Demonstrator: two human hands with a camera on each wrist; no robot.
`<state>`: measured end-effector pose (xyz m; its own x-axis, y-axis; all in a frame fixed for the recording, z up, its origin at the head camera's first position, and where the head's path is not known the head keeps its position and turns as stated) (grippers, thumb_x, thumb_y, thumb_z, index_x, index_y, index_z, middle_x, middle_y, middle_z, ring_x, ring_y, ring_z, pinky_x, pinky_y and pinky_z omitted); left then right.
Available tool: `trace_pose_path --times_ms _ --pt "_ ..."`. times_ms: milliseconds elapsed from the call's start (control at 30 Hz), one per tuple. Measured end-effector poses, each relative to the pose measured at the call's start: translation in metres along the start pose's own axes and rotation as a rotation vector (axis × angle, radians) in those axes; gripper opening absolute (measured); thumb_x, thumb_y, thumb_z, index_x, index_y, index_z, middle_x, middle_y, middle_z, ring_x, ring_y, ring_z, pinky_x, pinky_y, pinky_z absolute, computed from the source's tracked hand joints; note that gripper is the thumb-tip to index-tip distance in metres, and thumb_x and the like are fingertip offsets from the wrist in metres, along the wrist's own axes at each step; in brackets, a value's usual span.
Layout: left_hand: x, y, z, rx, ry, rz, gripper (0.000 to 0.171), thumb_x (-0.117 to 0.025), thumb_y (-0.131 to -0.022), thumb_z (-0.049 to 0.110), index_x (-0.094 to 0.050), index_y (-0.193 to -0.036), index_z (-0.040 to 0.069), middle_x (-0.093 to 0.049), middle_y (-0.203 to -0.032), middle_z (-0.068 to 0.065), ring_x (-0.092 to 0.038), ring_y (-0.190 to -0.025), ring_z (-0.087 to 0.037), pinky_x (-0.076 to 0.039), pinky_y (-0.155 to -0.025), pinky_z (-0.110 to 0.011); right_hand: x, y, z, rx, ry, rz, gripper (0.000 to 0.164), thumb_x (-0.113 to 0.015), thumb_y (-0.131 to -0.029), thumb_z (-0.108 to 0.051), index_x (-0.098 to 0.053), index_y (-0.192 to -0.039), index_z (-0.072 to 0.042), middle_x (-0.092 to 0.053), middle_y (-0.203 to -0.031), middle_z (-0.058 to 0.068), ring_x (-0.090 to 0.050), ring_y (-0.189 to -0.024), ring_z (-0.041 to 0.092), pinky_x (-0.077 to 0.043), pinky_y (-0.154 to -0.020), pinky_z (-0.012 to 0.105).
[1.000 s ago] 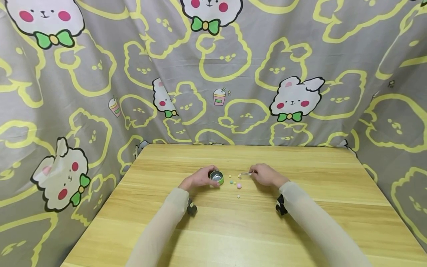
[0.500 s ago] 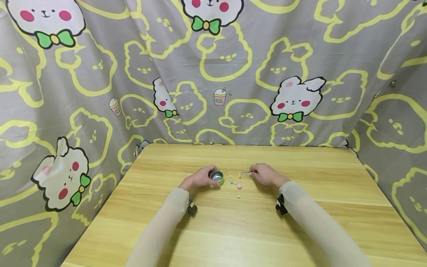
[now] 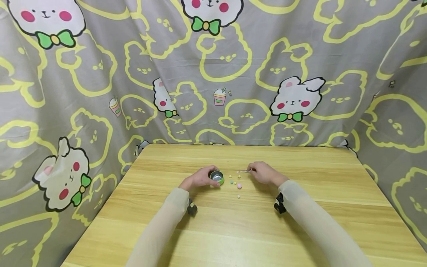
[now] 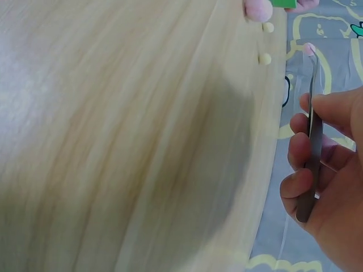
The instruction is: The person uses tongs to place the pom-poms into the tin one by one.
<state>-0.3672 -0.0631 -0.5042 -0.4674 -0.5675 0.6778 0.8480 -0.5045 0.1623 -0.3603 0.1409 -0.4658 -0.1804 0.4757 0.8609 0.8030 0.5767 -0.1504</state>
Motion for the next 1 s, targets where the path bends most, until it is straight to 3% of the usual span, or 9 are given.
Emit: trace_pose_path --times_ms 433,1000 --pt "0.0 0.0 0.0 -0.005 -0.007 0.004 0.052 -0.081 -0.075 0.03 -0.055 -0.118 0.018 -0.059 -0.107 0.004 -0.055 -0.097 -0.012 -0.043 -0.086 -0.032 0.001 -0.006 -0.009 0.017 -0.02 0.004 0.013 -0.054 -0.094 -0.005 -0.066 -0.098 -0.001 -0.061 -0.081 0.004 -0.048 -0.068 0.014 -0.041 -0.064 0.034" --pt "0.001 0.0 0.006 -0.043 0.035 0.004 0.049 -0.082 -0.075 0.022 -0.056 -0.115 0.013 -0.06 -0.103 0.0 -0.055 -0.095 -0.015 -0.043 -0.085 -0.032 0.002 -0.017 -0.023 0.067 0.01 0.027 0.011 -0.055 -0.091 -0.006 -0.066 -0.093 -0.004 -0.055 -0.075 -0.004 -0.047 -0.068 0.012 -0.04 -0.064 0.032"
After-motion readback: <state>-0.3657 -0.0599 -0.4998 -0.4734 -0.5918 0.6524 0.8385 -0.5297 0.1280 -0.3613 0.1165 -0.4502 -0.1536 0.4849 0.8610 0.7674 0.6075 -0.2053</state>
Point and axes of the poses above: each hand's wrist, its own y-axis away from the middle knuckle, its own x-axis out of the back of the hand, z = x × y, the point moved 9 cm from there along -y, towards the middle knuckle
